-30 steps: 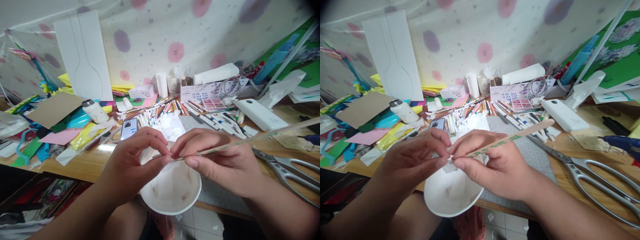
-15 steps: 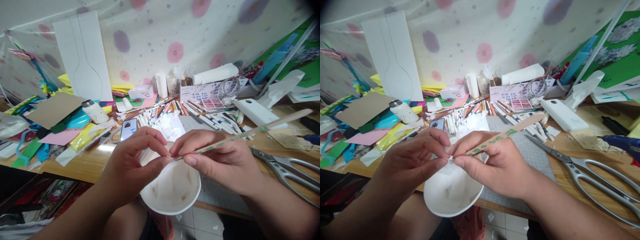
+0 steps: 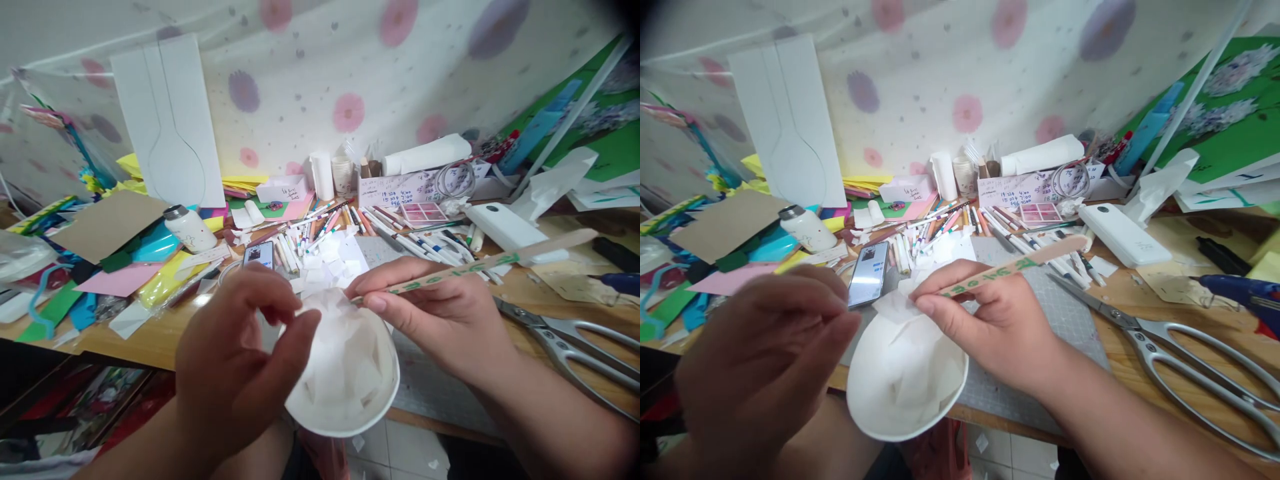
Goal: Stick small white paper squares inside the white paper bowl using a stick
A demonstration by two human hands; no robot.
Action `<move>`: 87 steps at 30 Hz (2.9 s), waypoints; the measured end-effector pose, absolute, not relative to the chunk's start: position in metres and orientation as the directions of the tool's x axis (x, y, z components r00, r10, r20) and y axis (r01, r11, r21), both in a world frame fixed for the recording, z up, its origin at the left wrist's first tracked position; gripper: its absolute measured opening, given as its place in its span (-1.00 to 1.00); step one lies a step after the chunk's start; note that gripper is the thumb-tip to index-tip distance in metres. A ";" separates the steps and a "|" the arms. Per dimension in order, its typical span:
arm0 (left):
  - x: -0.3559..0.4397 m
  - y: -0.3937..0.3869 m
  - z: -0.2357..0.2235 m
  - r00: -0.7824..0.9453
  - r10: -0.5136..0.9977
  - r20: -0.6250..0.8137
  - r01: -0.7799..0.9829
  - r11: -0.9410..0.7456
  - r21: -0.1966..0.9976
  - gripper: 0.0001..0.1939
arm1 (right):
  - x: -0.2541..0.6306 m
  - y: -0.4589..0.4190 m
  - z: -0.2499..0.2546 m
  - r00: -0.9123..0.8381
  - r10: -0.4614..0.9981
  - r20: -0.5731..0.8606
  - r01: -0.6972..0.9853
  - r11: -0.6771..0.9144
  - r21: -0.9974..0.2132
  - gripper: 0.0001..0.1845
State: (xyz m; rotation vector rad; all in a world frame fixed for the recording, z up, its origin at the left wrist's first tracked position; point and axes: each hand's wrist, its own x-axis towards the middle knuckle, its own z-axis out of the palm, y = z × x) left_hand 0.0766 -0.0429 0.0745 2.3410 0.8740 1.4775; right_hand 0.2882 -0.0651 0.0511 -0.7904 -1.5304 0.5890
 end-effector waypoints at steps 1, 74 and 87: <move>0.078 -0.045 0.074 0.377 0.610 0.697 0.380 -0.788 0.484 -0.86 | 0.288 -0.065 0.051 0.005 0.759 0.651 0.155 0.642 -0.751 -0.85; 0.058 -0.043 0.079 0.706 0.607 0.366 0.275 -0.711 0.647 -0.83 | 0.286 -0.058 0.048 -0.328 0.650 0.685 0.035 0.733 -0.679 -0.88; 0.051 -0.044 0.069 0.684 0.609 0.401 0.399 -0.773 0.493 -0.81 | 0.296 -0.051 0.046 -0.279 0.762 0.585 0.279 0.647 -0.710 -0.89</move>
